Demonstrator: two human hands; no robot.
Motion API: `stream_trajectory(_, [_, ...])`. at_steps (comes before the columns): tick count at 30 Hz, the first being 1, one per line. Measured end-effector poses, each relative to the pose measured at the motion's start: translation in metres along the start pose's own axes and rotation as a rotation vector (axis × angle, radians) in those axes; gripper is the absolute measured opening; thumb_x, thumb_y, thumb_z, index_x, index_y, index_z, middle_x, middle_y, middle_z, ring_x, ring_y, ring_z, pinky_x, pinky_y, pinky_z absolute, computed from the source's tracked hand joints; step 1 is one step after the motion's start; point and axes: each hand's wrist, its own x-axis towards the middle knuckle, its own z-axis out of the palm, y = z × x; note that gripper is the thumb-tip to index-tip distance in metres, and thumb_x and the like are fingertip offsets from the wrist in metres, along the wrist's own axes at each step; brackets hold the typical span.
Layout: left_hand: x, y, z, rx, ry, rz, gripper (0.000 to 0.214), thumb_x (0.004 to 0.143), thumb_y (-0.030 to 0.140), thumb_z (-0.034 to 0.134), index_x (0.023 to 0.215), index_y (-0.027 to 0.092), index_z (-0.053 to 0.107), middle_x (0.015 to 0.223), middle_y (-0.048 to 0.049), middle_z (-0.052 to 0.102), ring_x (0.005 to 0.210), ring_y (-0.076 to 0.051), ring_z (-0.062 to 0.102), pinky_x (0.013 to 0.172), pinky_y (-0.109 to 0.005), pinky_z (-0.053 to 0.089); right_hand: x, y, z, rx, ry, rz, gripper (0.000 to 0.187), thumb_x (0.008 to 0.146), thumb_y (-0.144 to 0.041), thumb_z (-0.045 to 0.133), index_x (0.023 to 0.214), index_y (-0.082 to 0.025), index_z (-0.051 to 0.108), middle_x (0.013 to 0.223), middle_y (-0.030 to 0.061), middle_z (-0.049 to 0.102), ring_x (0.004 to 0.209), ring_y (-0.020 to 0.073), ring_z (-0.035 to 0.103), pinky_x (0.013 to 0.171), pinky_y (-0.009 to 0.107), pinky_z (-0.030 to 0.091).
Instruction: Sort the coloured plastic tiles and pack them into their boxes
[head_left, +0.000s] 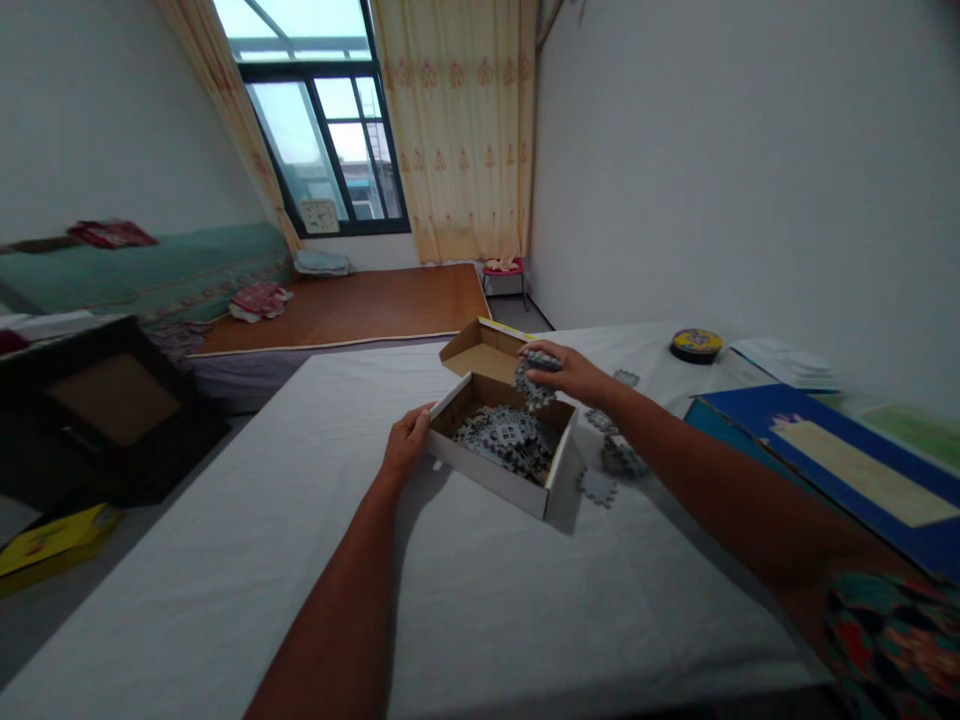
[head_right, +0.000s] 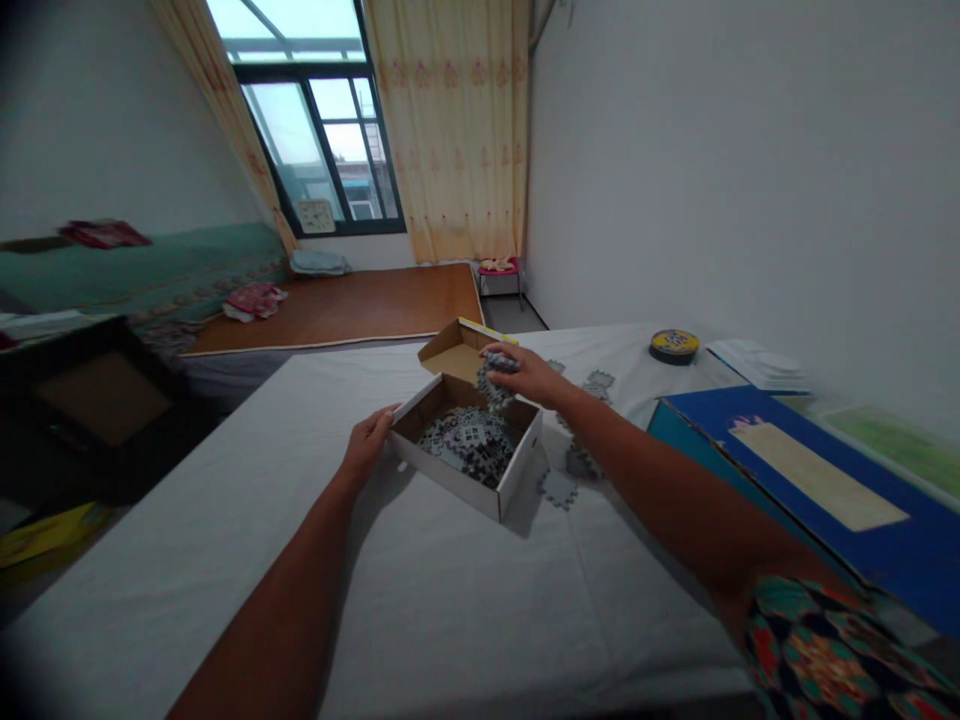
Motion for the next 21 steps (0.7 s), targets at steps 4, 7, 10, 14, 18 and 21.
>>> stream_trajectory(4, [-0.002,0.0,0.0,0.009,0.005,-0.004,0.054,0.084,0.056,0.051,0.108,0.014,0.074,0.113,-0.0102,0.073,0.111,-0.028,0.064,0.102,-0.04,0.045,-0.008,-0.032,0.03,0.04,-0.316,-0.026,0.073,0.08,-0.044,0.069,0.144,-0.024,0.042,0.142,0.0122,0.052,0.125,0.0256,0.053,0.103,0.044,0.044])
stream_trajectory(7, [-0.001,0.0,0.0,0.02,0.004,-0.003,0.055,0.084,0.057,0.05,0.11,0.013,0.073,0.114,-0.0106,0.073,0.111,-0.028,0.064,0.102,-0.04,0.044,-0.008,-0.023,0.013,0.023,-0.298,-0.031,0.076,0.081,-0.045,0.067,0.148,-0.025,0.037,0.144,0.0122,0.05,0.125,0.0256,0.054,0.101,0.044,0.046])
stream_trajectory(10, [-0.001,-0.001,0.0,0.027,0.0,-0.004,0.056,0.085,0.056,0.05,0.111,0.012,0.073,0.113,-0.0115,0.073,0.111,-0.029,0.064,0.102,-0.04,0.044,0.0,0.014,-0.026,-0.084,-0.024,0.024,0.054,0.09,-0.045,0.054,0.139,-0.023,0.049,0.138,0.0096,0.056,0.122,0.0243,0.055,0.102,0.046,0.045])
stream_trajectory(14, [-0.001,0.001,-0.001,0.019,-0.006,-0.02,0.059,0.085,0.057,0.049,0.112,0.01,0.072,0.114,-0.0125,0.072,0.111,-0.029,0.063,0.102,-0.04,0.044,-0.002,0.083,-0.071,-0.449,0.216,0.364,0.049,0.096,-0.043,0.041,0.133,-0.014,0.054,0.135,0.016,0.058,0.124,0.0268,0.053,0.107,0.047,0.039])
stream_trajectory(18, [-0.002,0.003,-0.002,0.008,-0.017,-0.037,0.062,0.084,0.06,0.05,0.113,0.01,0.072,0.114,-0.0126,0.072,0.111,-0.029,0.063,0.101,-0.04,0.044,-0.027,0.133,-0.077,-0.794,0.166,0.762,0.066,0.093,-0.057,0.039,0.141,-0.012,0.047,0.143,0.0239,0.047,0.133,0.0358,0.043,0.106,0.057,0.033])
stream_trajectory(21, [-0.003,0.005,-0.001,0.009,-0.001,-0.047,0.061,0.084,0.06,0.05,0.112,0.011,0.073,0.114,-0.0117,0.072,0.111,-0.029,0.063,0.102,-0.04,0.044,-0.043,0.147,-0.067,-0.845,0.104,0.895,0.08,0.09,-0.07,0.031,0.147,-0.016,0.04,0.147,0.0275,0.04,0.132,0.0416,0.041,0.099,0.067,0.034])
